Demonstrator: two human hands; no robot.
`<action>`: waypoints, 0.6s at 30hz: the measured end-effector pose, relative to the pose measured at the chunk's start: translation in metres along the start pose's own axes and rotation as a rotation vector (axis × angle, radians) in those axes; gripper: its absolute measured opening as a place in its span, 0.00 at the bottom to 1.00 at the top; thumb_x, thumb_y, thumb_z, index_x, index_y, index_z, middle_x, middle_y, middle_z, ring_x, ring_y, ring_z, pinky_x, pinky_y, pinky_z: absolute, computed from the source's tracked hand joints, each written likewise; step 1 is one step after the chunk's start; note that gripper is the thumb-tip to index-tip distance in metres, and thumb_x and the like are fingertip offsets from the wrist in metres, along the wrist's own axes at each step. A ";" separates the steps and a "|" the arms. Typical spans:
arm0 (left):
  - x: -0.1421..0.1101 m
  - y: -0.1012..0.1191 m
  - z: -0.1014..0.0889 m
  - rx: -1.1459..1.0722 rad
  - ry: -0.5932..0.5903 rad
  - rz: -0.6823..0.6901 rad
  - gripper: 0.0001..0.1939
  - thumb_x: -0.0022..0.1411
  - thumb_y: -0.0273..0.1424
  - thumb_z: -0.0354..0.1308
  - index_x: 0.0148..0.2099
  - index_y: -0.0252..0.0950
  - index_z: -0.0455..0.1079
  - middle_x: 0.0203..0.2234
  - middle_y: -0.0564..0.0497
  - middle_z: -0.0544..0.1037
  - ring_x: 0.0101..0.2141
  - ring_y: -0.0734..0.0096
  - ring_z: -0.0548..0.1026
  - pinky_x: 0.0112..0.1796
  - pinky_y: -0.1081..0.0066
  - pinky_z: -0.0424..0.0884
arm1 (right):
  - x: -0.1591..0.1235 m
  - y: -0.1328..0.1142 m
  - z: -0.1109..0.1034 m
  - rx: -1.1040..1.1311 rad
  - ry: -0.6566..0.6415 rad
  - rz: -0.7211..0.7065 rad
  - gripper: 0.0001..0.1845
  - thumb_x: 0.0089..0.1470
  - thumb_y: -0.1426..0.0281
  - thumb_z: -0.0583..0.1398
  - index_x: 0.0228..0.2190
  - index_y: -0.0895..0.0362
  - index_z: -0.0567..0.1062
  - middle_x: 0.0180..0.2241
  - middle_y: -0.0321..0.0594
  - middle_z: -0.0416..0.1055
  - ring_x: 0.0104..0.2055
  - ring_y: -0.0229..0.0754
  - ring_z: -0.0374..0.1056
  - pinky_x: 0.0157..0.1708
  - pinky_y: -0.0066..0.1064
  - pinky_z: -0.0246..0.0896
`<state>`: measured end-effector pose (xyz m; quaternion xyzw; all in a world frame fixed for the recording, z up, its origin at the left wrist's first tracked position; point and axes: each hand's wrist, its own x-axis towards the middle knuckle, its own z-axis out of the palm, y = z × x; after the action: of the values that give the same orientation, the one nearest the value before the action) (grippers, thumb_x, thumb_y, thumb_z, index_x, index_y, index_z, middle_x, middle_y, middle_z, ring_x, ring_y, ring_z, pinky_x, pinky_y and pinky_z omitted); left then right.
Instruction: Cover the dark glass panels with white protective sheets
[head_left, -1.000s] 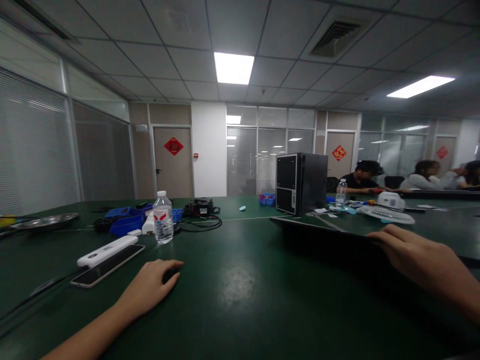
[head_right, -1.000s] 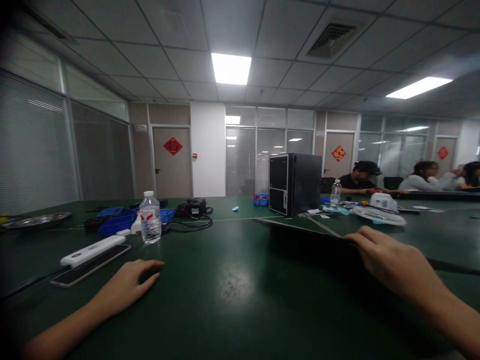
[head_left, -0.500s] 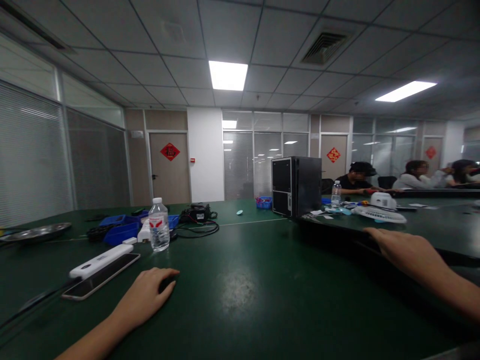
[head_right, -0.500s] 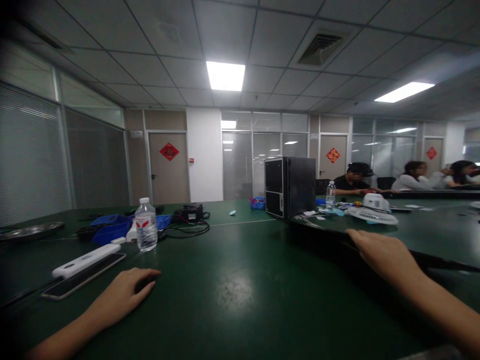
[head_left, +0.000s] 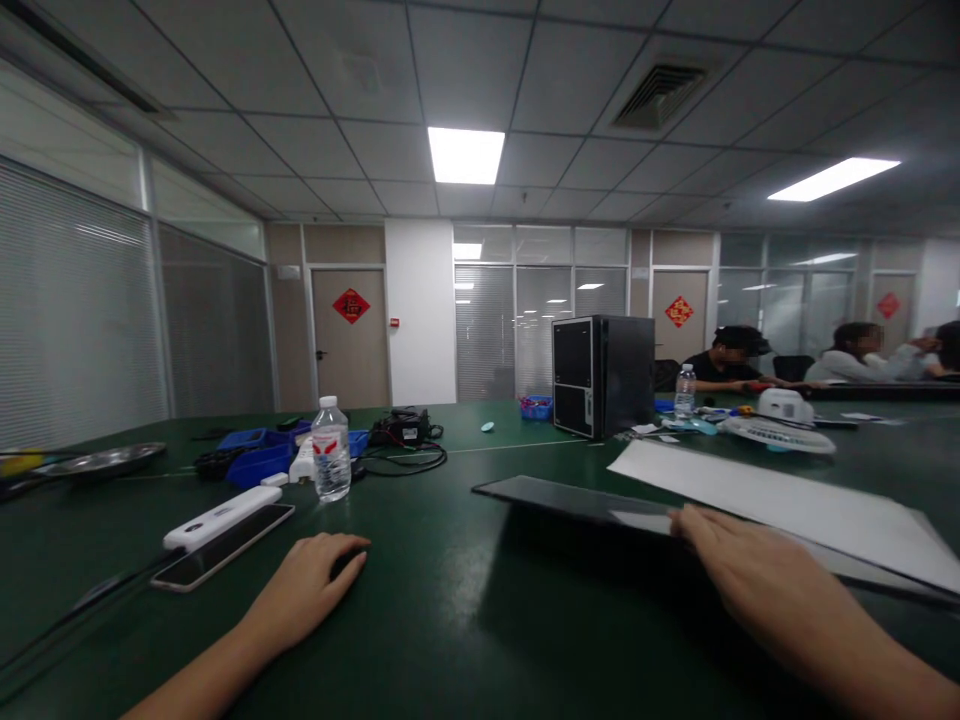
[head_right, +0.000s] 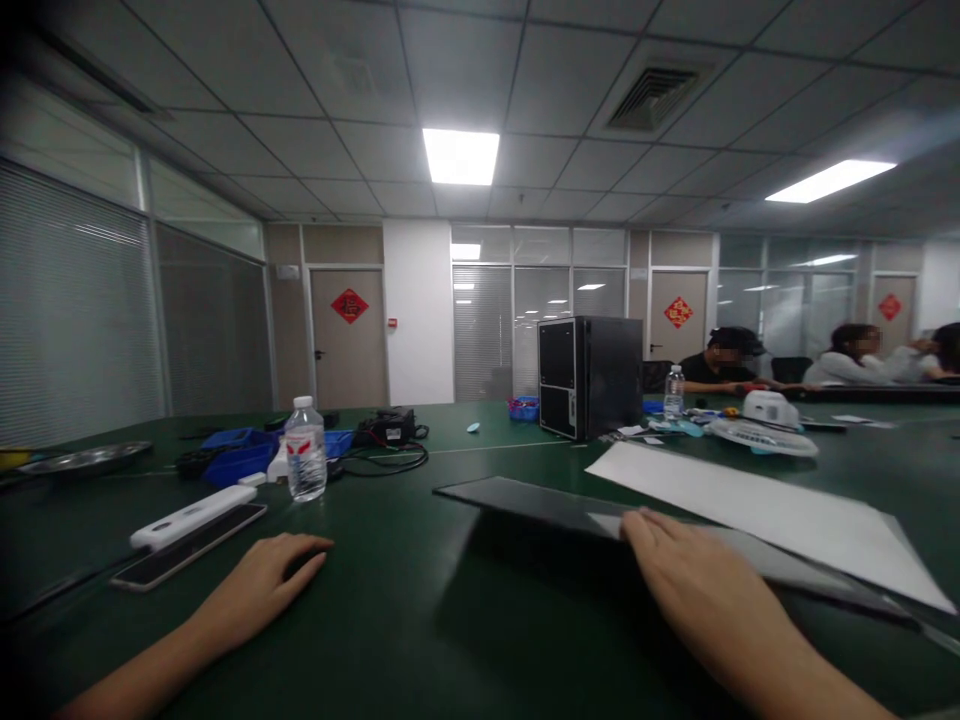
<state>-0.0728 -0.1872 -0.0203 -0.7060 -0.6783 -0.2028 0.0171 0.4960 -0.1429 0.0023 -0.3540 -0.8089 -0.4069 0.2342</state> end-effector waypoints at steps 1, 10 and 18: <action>0.000 0.000 0.000 -0.005 -0.001 0.003 0.27 0.71 0.50 0.45 0.58 0.43 0.76 0.53 0.47 0.81 0.56 0.54 0.75 0.59 0.52 0.67 | 0.003 -0.017 -0.003 0.061 -0.041 -0.007 0.27 0.51 0.81 0.53 0.51 0.55 0.75 0.44 0.50 0.82 0.41 0.51 0.80 0.38 0.40 0.79; -0.004 0.000 0.001 -0.068 -0.040 0.094 0.33 0.73 0.54 0.38 0.68 0.47 0.65 0.69 0.48 0.65 0.68 0.51 0.62 0.67 0.46 0.57 | 0.054 -0.087 -0.005 0.704 -0.517 -0.131 0.28 0.61 0.63 0.63 0.60 0.57 0.72 0.64 0.55 0.67 0.64 0.62 0.65 0.60 0.58 0.65; -0.008 0.017 -0.012 -0.052 -0.276 0.248 0.32 0.61 0.57 0.60 0.66 0.59 0.67 0.70 0.54 0.64 0.68 0.50 0.63 0.66 0.49 0.61 | 0.077 -0.068 0.006 1.033 -0.696 -0.162 0.29 0.68 0.63 0.55 0.68 0.44 0.61 0.71 0.42 0.55 0.73 0.52 0.48 0.71 0.55 0.45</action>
<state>-0.0597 -0.2000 -0.0074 -0.8054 -0.5766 -0.1181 -0.0696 0.3939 -0.1371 0.0165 -0.2444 -0.9542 0.1591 0.0663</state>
